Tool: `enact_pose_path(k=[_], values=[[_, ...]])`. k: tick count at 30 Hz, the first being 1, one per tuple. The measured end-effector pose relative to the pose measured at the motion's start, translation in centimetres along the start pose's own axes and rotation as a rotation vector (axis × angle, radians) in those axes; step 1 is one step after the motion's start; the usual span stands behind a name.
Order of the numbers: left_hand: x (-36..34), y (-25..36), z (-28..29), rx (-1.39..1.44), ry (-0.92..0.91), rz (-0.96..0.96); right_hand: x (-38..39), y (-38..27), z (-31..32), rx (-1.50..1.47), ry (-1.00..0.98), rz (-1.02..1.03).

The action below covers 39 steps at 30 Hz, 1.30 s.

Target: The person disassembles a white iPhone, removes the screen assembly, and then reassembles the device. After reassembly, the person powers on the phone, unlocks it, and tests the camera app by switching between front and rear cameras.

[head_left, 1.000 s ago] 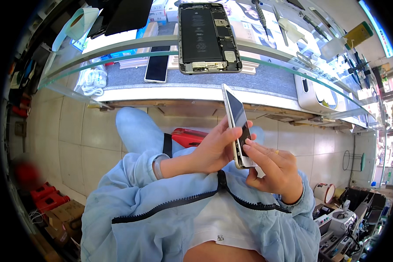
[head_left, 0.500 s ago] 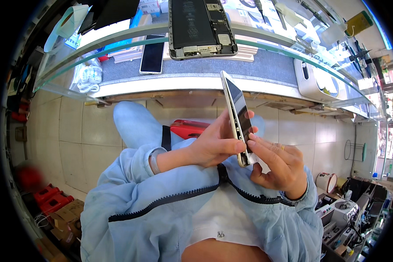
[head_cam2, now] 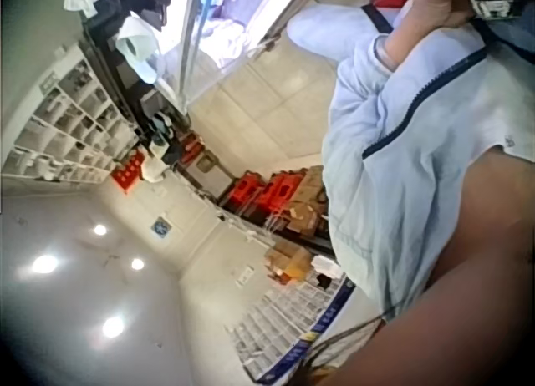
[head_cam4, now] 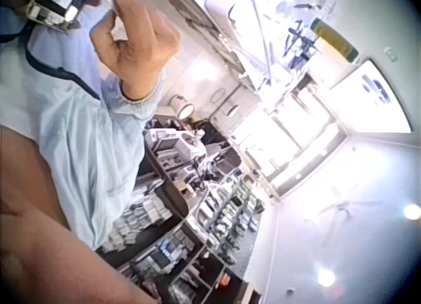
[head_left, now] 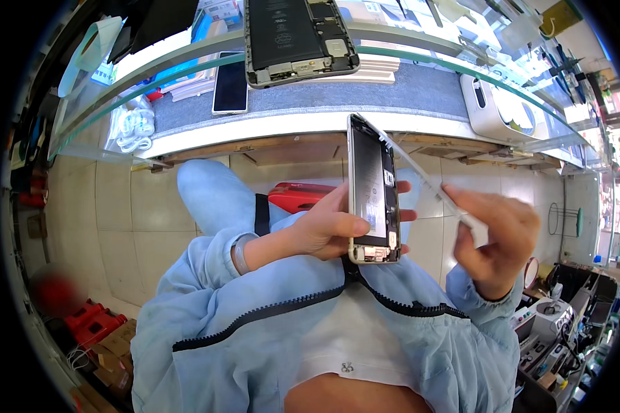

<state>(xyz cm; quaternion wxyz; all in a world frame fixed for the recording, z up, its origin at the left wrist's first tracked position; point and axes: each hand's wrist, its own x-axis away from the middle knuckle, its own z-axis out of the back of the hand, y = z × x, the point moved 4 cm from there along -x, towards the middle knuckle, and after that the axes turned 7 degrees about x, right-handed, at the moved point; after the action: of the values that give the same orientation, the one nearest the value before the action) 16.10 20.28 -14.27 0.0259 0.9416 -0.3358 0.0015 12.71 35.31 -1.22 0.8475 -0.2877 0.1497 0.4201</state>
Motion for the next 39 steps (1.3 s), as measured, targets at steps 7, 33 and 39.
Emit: enact_pose_path(k=[7,33,39], values=[[0.1,0.2,-1.7,-0.16,0.03,0.079,-2.0,1.3,2.4,-0.054,0.335,-0.082],[-5.2,2.4,-3.8,-0.01,0.031,-0.002,-4.6,2.9,5.1,-0.301,0.389,0.06],[-5.4,2.1,-3.3,-0.017,0.003,0.015,-3.3,3.0,3.3,-0.07,0.648,0.077]])
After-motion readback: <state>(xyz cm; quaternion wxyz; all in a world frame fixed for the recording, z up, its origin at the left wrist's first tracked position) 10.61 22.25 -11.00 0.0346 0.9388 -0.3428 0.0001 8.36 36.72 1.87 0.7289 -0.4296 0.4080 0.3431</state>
